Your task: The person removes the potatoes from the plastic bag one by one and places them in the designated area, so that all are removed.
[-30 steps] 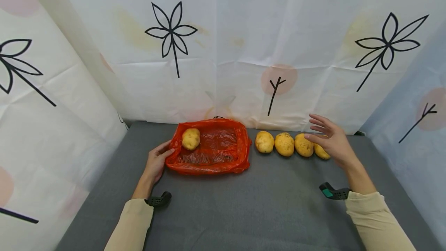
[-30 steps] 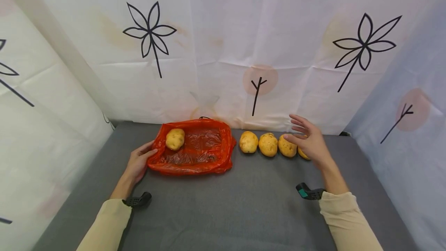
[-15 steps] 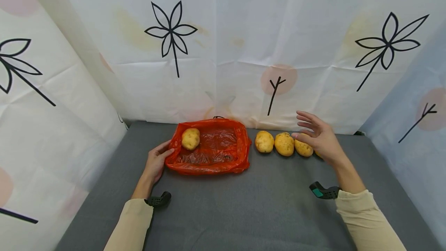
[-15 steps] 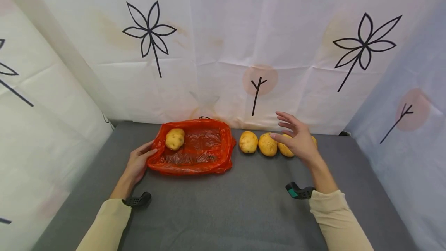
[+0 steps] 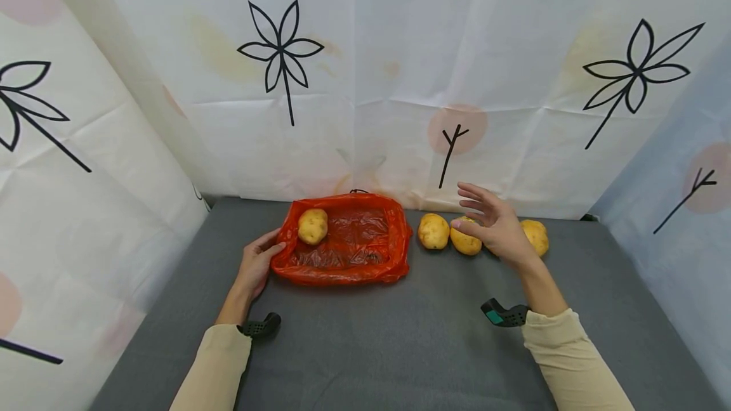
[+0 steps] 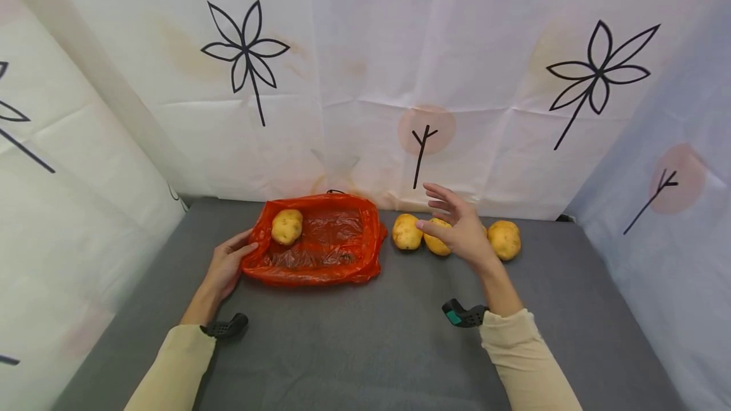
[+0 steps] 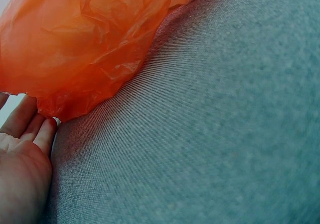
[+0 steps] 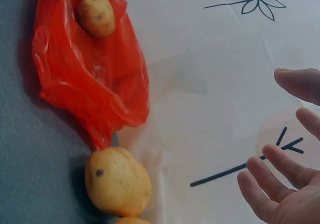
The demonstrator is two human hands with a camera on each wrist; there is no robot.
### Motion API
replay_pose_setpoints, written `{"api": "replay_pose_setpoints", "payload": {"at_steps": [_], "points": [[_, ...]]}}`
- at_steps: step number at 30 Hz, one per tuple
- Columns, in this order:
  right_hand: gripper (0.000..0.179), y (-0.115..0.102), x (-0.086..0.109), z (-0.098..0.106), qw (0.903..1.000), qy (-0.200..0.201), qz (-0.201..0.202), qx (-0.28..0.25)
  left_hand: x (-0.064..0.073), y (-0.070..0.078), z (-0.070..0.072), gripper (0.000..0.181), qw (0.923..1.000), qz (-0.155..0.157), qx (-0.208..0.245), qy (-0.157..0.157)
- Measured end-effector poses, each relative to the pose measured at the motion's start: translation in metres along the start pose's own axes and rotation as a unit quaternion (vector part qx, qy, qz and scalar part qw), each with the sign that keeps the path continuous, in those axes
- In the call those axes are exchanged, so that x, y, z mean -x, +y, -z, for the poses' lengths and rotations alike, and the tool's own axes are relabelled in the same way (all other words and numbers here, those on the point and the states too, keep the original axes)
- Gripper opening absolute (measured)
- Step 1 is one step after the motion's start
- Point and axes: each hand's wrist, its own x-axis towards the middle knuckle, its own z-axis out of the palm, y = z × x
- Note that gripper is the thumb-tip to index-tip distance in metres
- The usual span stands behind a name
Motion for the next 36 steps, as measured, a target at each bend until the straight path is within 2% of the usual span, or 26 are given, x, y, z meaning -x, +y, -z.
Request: {"api": "replay_pose_setpoints", "payload": {"at_steps": [11, 26, 32, 36], "points": [[0.068, 0.005, -0.014, -0.036, 0.9982, -0.022, -0.002, -0.056, 0.000, 0.002, 0.000, 0.050, 1.0000, 0.003, 0.003, -0.002], [0.066, 0.021, -0.029, -0.087, 0.9890, -0.044, -0.024, -0.139, 0.001, 0.001, -0.001, 0.049, 1.0000, -0.001, 0.004, 0.003], [0.066, 0.023, -0.036, -0.108, 0.9858, -0.051, -0.054, -0.151, 0.001, 0.001, 0.000, 0.049, 1.0000, 0.003, 0.002, -0.004], [0.065, 0.024, -0.042, -0.121, 0.9864, -0.053, -0.058, -0.144, 0.001, 0.002, 0.000, 0.049, 1.0000, 0.003, 0.001, -0.003]]}}
